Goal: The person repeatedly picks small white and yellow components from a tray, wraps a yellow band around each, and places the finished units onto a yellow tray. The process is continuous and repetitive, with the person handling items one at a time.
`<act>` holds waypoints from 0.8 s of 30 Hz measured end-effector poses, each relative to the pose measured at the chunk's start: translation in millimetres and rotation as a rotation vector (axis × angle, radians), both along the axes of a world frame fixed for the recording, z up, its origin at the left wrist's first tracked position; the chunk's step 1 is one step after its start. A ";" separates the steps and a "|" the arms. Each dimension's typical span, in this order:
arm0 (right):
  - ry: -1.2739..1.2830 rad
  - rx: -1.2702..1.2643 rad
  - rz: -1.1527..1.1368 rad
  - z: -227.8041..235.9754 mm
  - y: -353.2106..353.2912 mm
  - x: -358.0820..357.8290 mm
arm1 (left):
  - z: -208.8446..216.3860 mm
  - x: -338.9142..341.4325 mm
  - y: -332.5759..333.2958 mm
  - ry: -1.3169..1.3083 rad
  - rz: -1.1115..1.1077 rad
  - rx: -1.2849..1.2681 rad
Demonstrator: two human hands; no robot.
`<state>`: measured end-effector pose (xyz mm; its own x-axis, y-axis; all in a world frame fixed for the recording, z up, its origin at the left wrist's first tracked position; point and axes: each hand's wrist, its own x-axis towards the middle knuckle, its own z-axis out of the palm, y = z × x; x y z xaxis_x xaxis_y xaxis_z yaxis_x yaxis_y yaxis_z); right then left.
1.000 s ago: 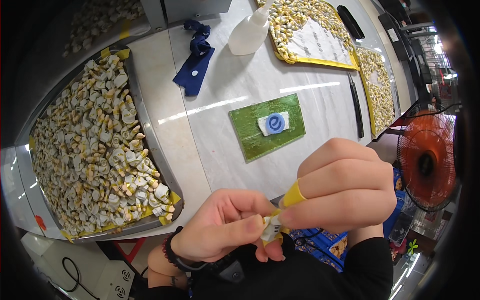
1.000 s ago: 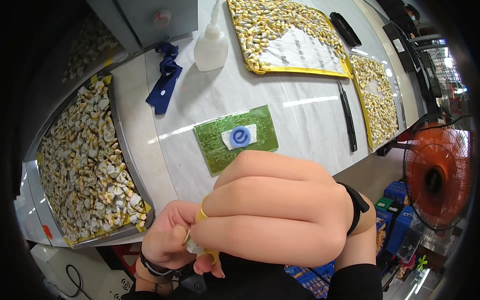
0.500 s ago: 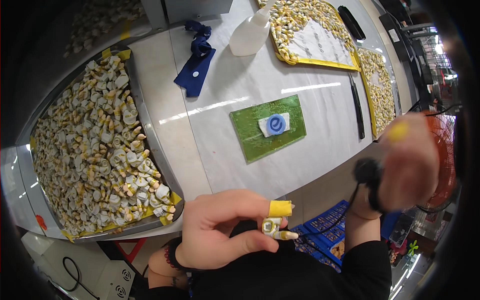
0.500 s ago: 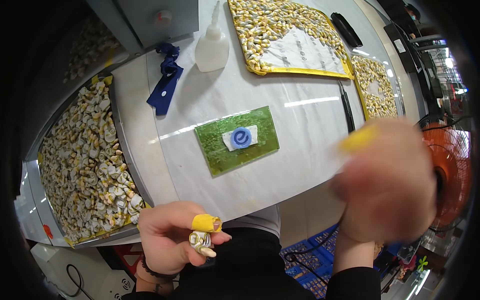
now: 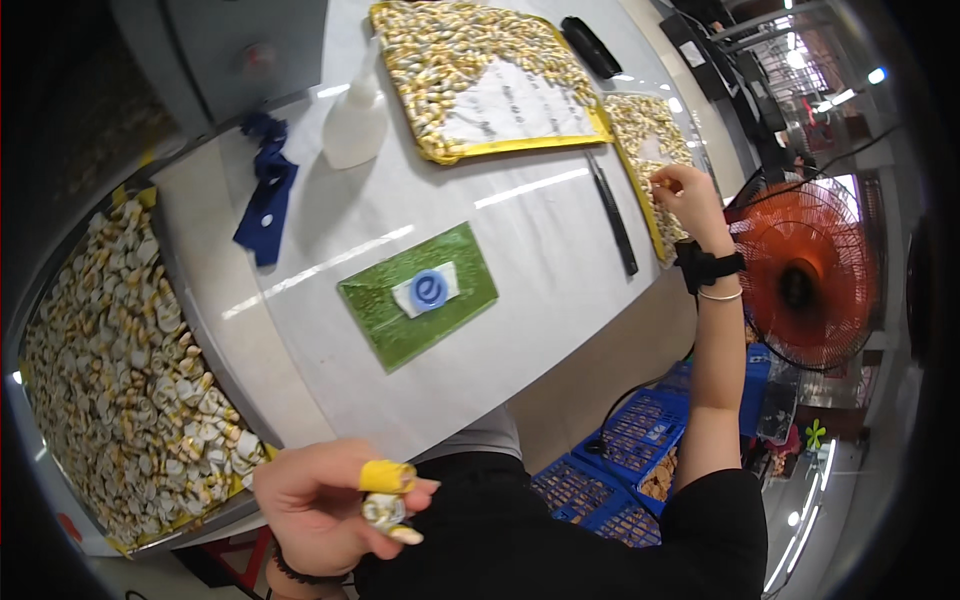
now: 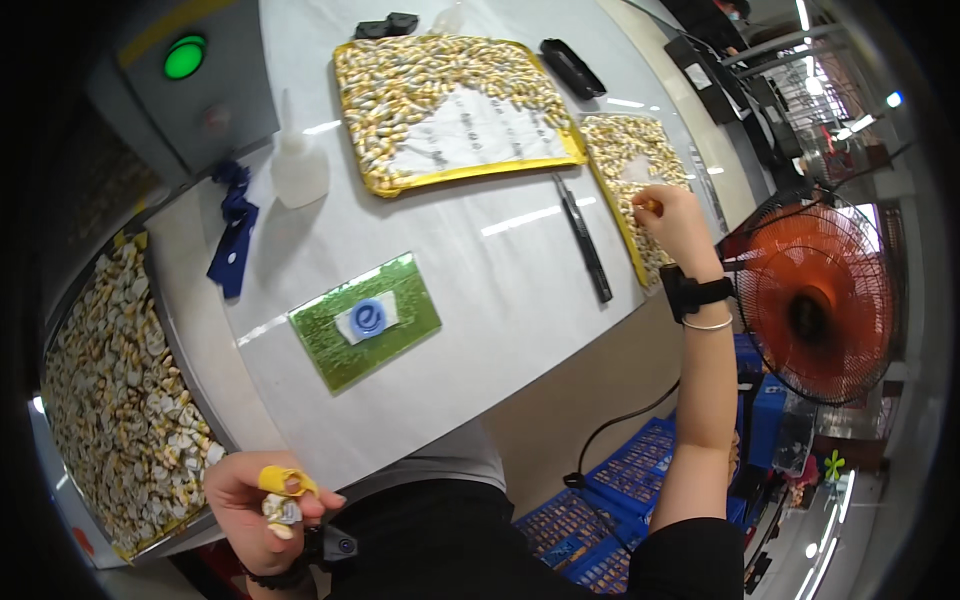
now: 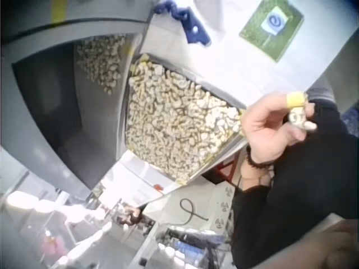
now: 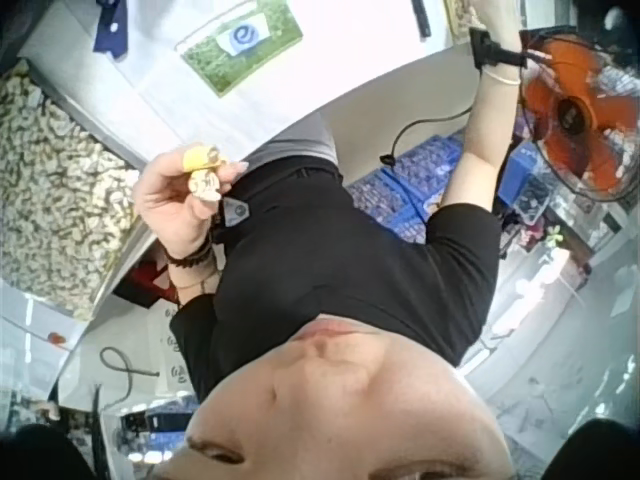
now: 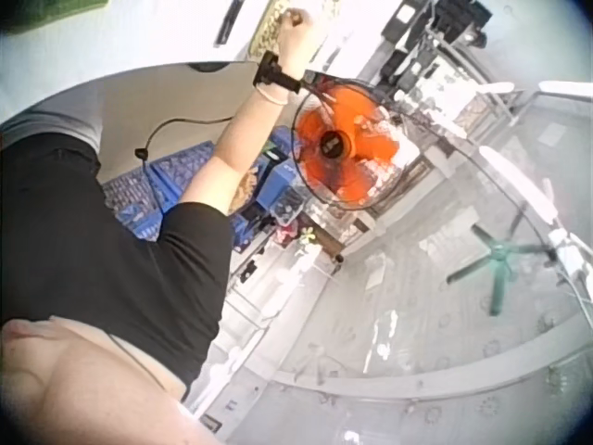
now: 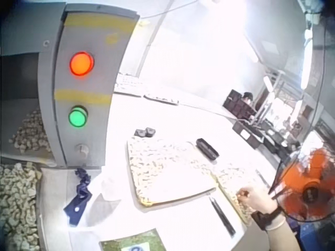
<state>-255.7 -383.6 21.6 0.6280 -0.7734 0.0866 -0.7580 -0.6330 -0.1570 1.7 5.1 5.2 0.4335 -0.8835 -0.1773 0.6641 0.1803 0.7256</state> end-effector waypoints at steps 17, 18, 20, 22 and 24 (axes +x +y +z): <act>-0.314 0.471 0.646 30.8 161.4 120.6 | -3.5 6.6 4.7 0.133 0.025 -0.125; -0.311 0.457 0.653 26.2 164.6 126.2 | -1.4 5.1 1.5 0.088 0.048 -0.093; -0.306 0.430 0.668 18.8 167.9 136.8 | -1.5 5.4 1.9 0.039 0.053 -0.070; -0.270 0.352 0.689 14.0 170.1 145.8 | -4.4 7.4 5.5 0.031 0.019 -0.085; -0.222 0.286 0.790 11.4 168.9 152.5 | -2.2 9.5 7.7 0.043 0.002 -0.066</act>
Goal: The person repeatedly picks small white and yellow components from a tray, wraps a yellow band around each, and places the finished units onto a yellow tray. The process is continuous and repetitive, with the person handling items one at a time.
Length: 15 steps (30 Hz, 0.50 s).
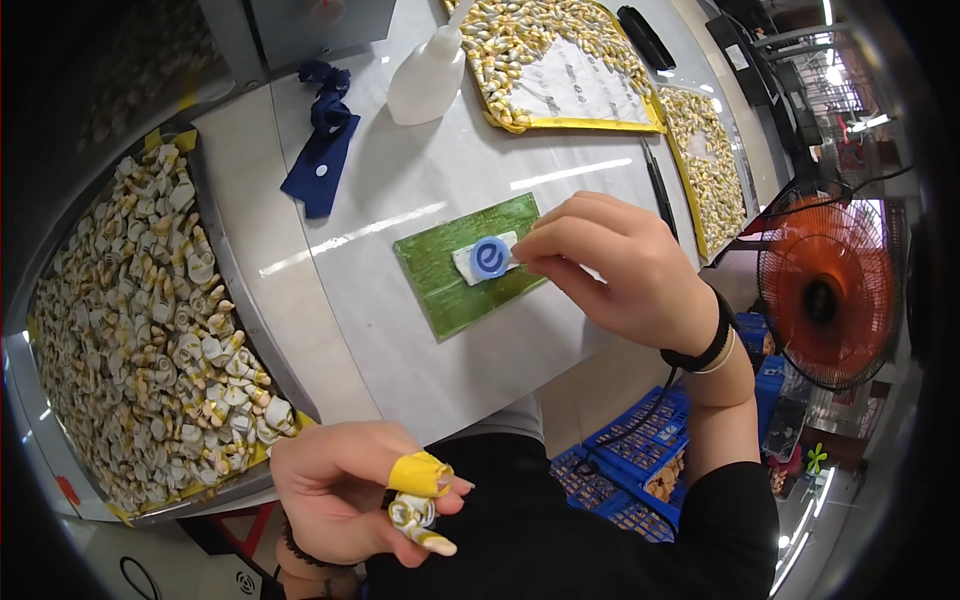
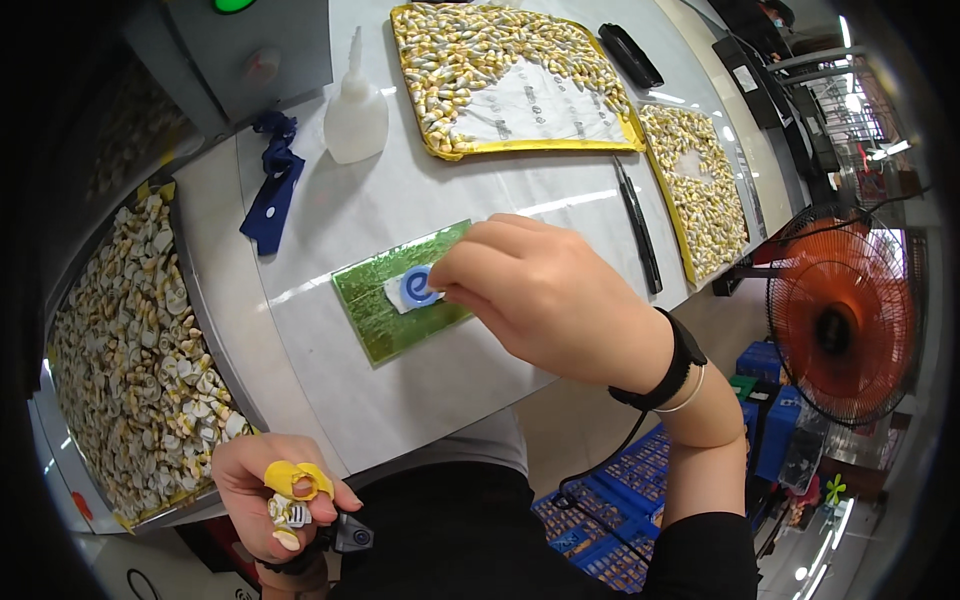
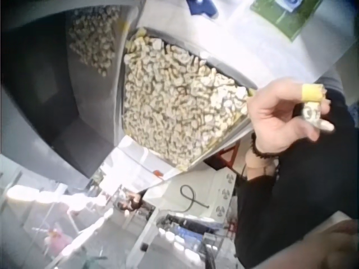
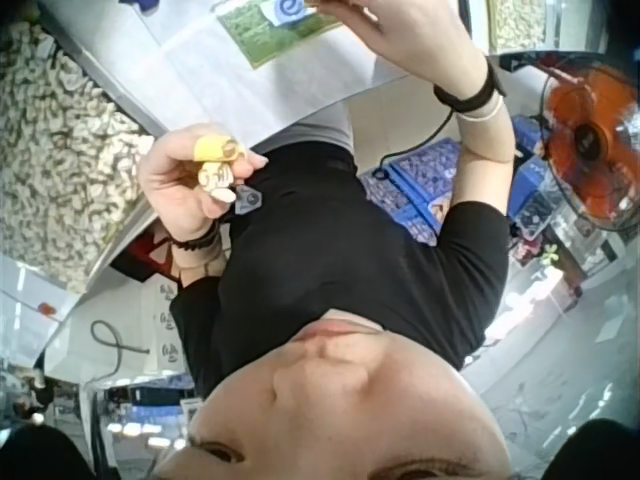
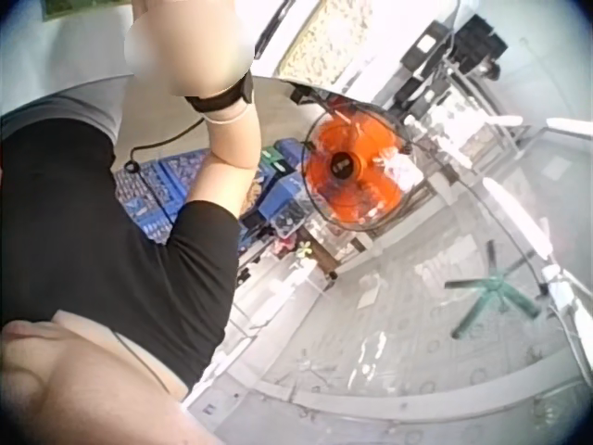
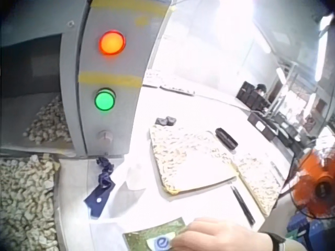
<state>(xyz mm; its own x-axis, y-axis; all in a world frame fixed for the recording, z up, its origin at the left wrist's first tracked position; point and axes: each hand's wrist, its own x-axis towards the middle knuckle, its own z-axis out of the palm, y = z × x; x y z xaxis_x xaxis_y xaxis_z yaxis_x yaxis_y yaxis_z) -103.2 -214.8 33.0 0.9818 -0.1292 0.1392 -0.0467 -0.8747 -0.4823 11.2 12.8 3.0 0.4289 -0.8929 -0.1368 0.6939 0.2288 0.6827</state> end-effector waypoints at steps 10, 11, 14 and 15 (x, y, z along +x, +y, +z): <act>0.079 -0.290 0.151 -6.7 4.0 12.6 | -9.5 3.7 3.0 -0.030 -0.024 -0.060; 0.060 -0.298 0.151 -9.3 5.2 14.3 | -9.4 3.6 1.8 -0.030 0.002 -0.065; -0.009 -0.276 0.113 -15.3 6.6 13.2 | -7.3 -0.6 -2.6 -0.070 0.086 -0.034; -0.035 -0.260 0.093 -16.5 7.1 12.1 | -6.3 -2.7 -3.4 -0.110 0.117 0.007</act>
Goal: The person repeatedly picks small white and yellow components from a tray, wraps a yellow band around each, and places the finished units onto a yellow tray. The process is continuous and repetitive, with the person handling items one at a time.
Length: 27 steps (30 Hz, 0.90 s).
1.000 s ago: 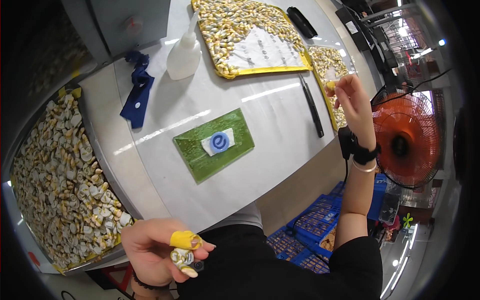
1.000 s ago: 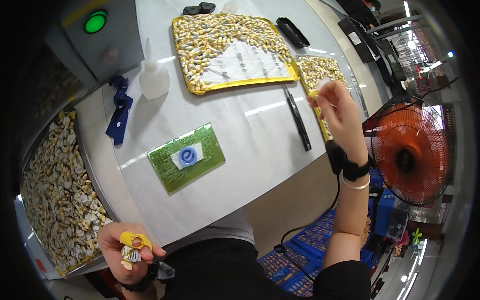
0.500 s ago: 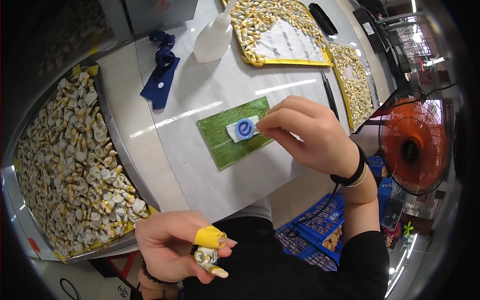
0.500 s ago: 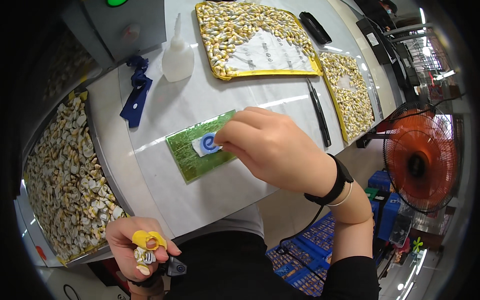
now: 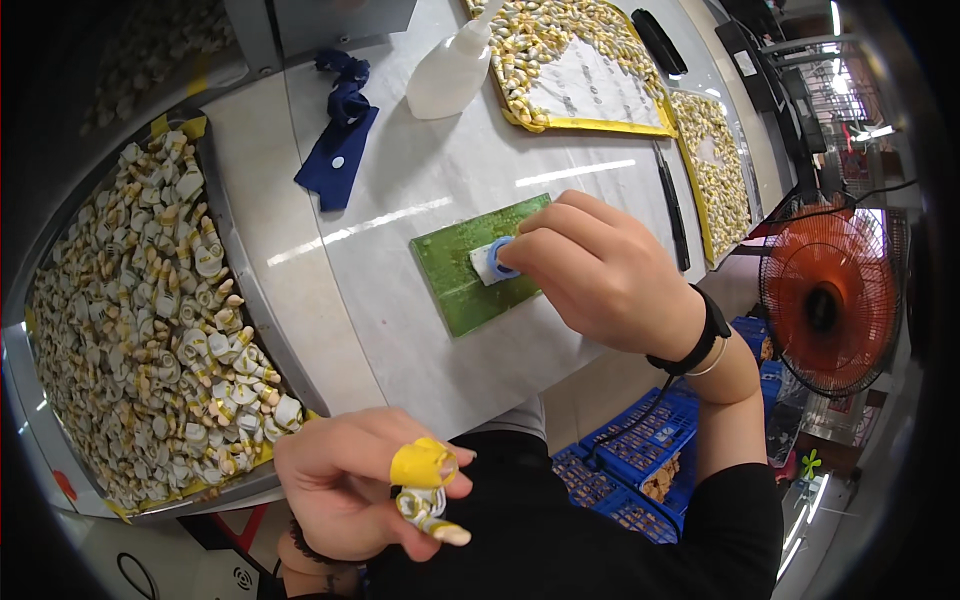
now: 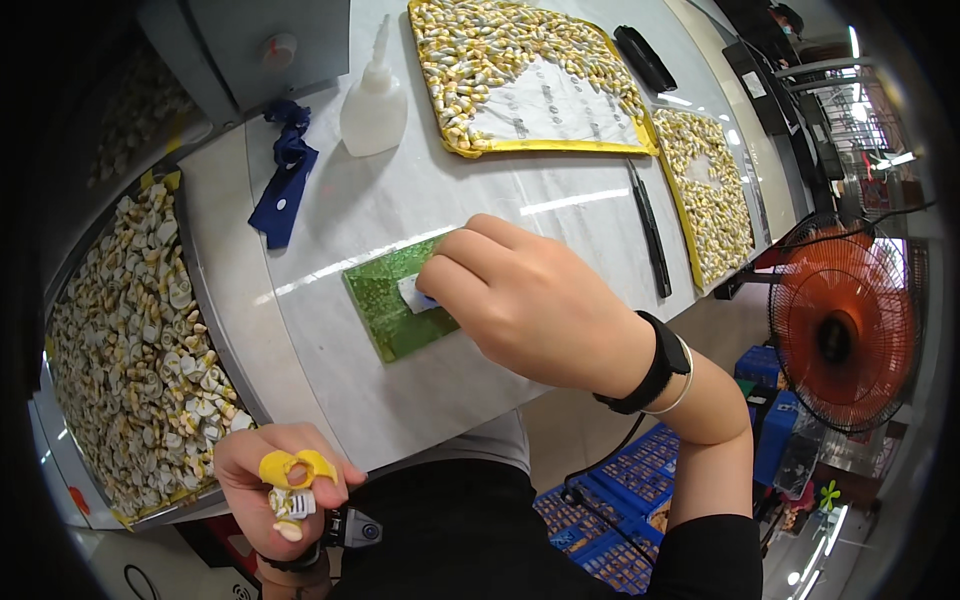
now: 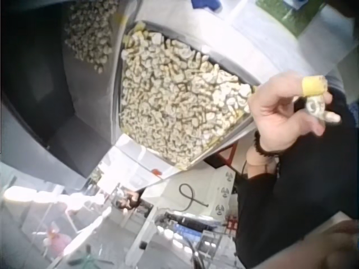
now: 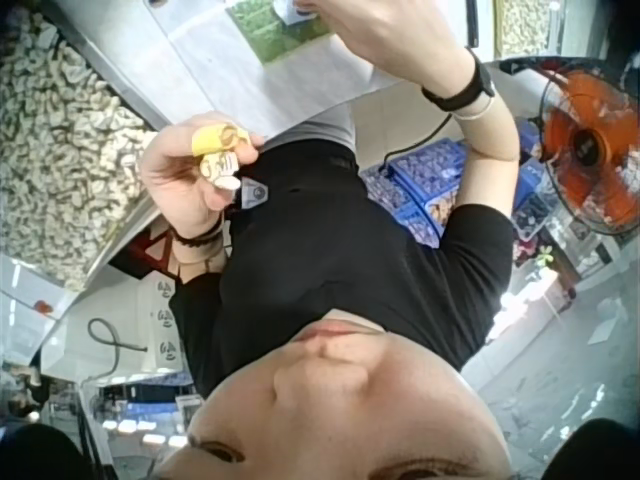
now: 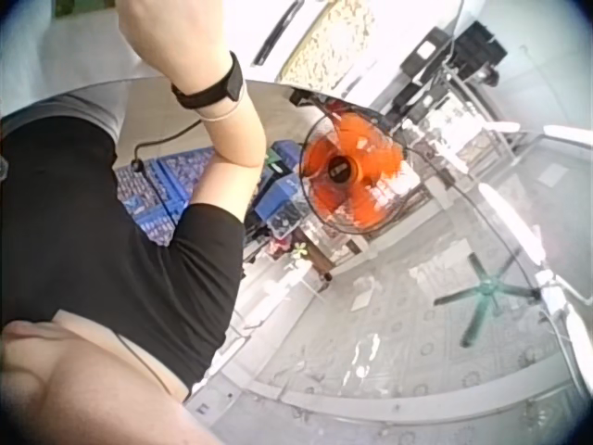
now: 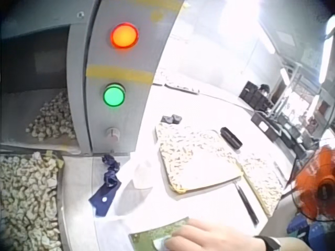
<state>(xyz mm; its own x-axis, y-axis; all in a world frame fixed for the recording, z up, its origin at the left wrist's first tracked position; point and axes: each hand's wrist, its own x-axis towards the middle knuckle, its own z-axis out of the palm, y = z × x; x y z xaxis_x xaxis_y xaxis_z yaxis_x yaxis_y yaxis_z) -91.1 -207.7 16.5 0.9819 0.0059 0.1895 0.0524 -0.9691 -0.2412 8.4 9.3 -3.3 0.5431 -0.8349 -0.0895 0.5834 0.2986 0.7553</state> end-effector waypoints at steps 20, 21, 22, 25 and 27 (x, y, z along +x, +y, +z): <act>-0.430 0.317 0.186 41.8 53.6 -3.8 | -4.5 -11.8 -3.2 0.442 -0.191 -0.089; -0.430 0.285 0.184 43.4 54.7 -4.7 | -5.8 -12.5 -2.7 0.466 -0.209 -0.085; -0.428 0.254 0.181 44.9 55.9 -5.5 | -6.3 -12.8 -2.5 0.492 -0.227 -0.082; -0.437 0.199 0.165 46.1 58.5 -4.0 | -5.9 -13.1 -2.8 0.516 -0.213 -0.064; -0.475 0.209 0.140 41.3 59.3 -2.0 | -6.0 -11.6 -2.4 0.567 -0.240 -0.053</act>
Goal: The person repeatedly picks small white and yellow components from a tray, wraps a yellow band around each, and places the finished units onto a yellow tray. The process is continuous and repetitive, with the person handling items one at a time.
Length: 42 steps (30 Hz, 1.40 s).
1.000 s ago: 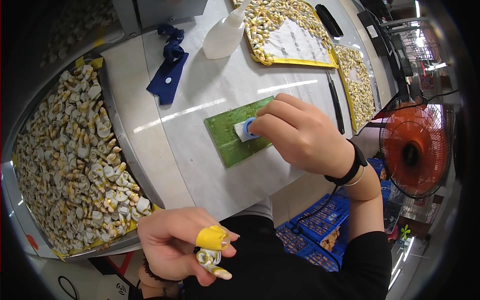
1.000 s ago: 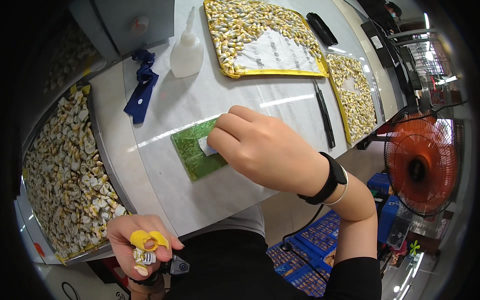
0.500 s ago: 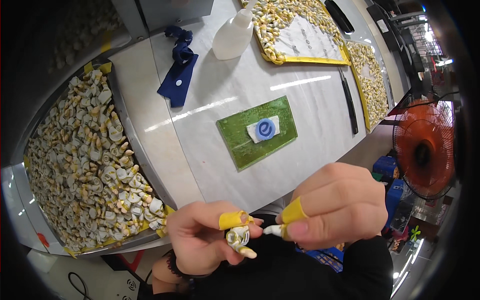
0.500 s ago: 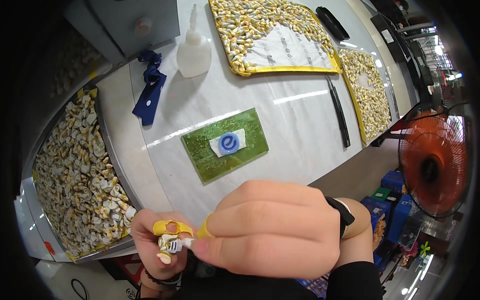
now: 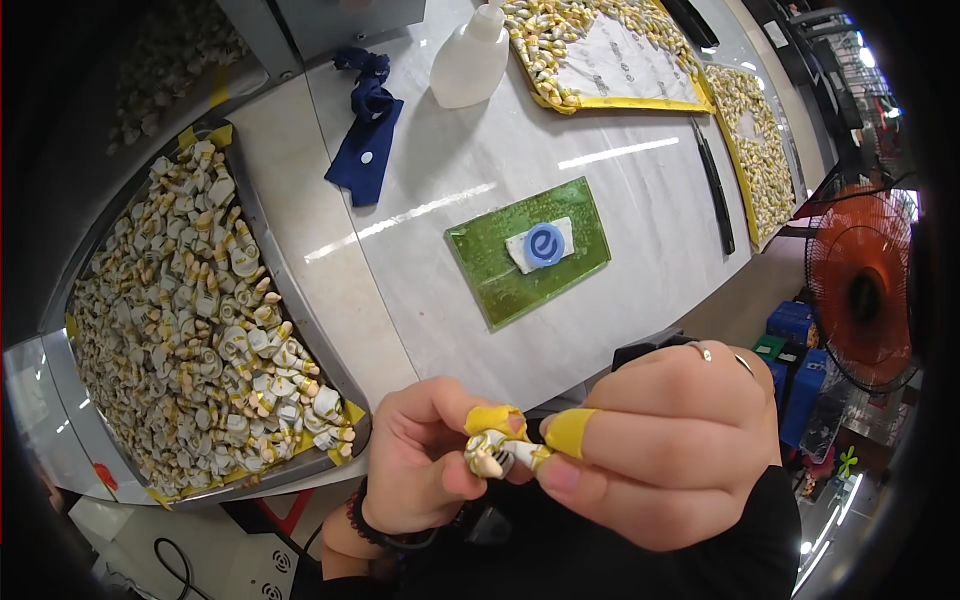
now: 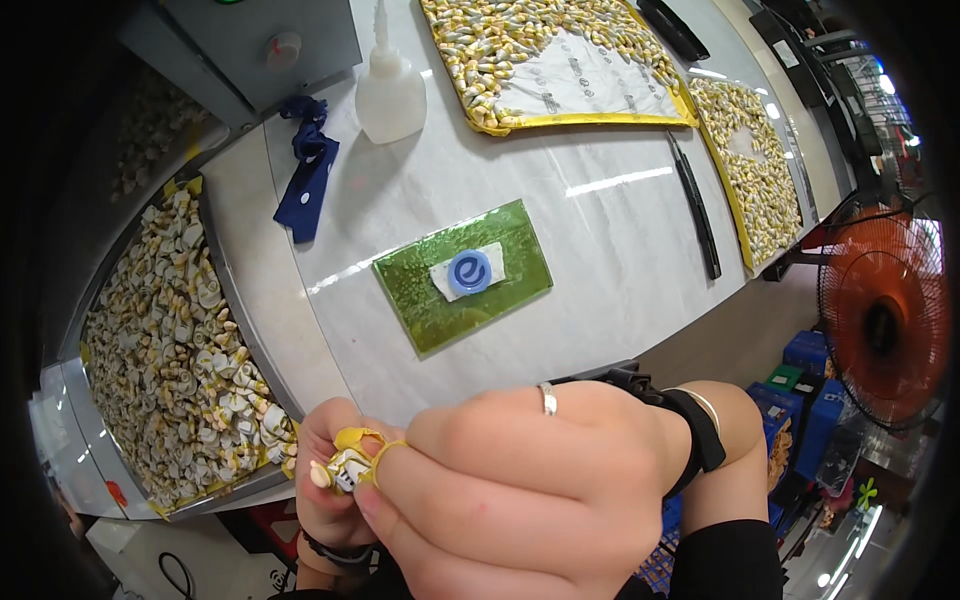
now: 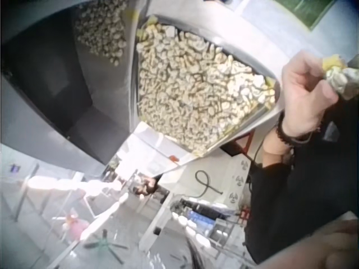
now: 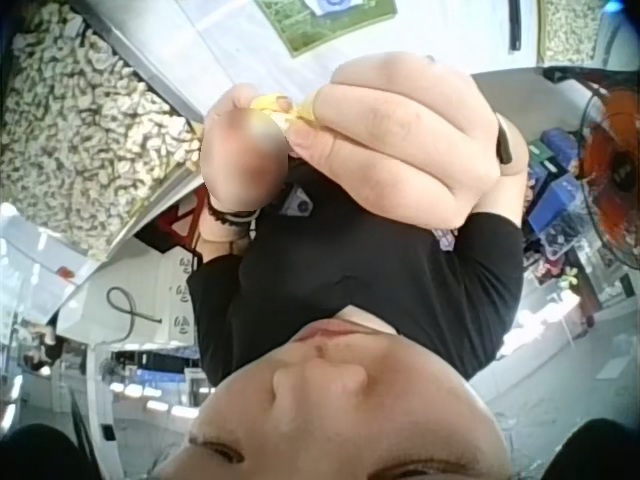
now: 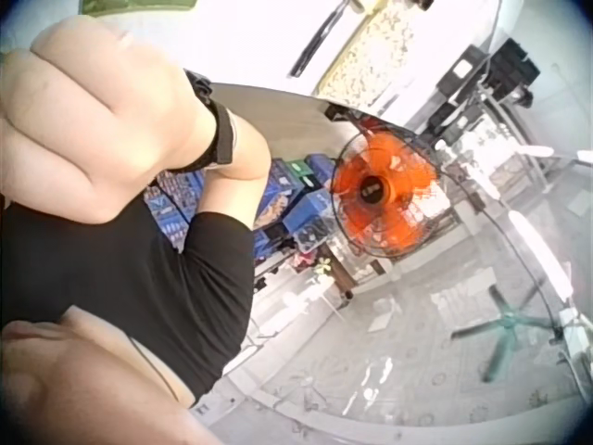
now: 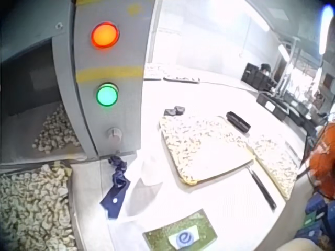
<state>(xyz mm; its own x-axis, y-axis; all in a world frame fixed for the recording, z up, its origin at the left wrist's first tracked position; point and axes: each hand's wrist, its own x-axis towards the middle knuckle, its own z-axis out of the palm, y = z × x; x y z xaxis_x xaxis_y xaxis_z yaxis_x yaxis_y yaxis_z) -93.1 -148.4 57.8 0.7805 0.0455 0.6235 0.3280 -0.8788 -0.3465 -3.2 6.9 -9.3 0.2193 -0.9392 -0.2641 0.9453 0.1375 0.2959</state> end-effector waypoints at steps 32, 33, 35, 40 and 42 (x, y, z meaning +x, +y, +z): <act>0.123 0.614 0.282 -12.3 -3.9 -9.1 | 19.6 9.2 -4.5 -1.391 0.349 -0.025; 0.118 0.600 0.269 -12.4 -3.5 -9.4 | 19.4 8.9 -4.4 -1.391 0.349 -0.024; 0.108 0.580 0.224 -12.2 -2.6 -10.3 | 22.8 13.4 -5.1 -1.368 0.245 0.008; 0.080 0.498 0.136 -12.2 2.9 -10.6 | 21.3 5.3 -7.5 -1.467 0.383 0.091; 0.071 0.488 0.118 -14.6 4.2 -12.4 | 11.5 3.8 -7.0 -1.501 0.445 0.042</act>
<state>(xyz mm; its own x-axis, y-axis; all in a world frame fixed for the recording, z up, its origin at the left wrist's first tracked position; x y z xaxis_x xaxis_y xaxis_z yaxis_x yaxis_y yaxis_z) -105.5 -144.3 43.2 0.8291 -0.1474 0.5394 0.3760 -0.5670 -0.7329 0.6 -0.1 2.2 0.5431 -0.7278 0.4187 -0.3191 0.2823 0.9047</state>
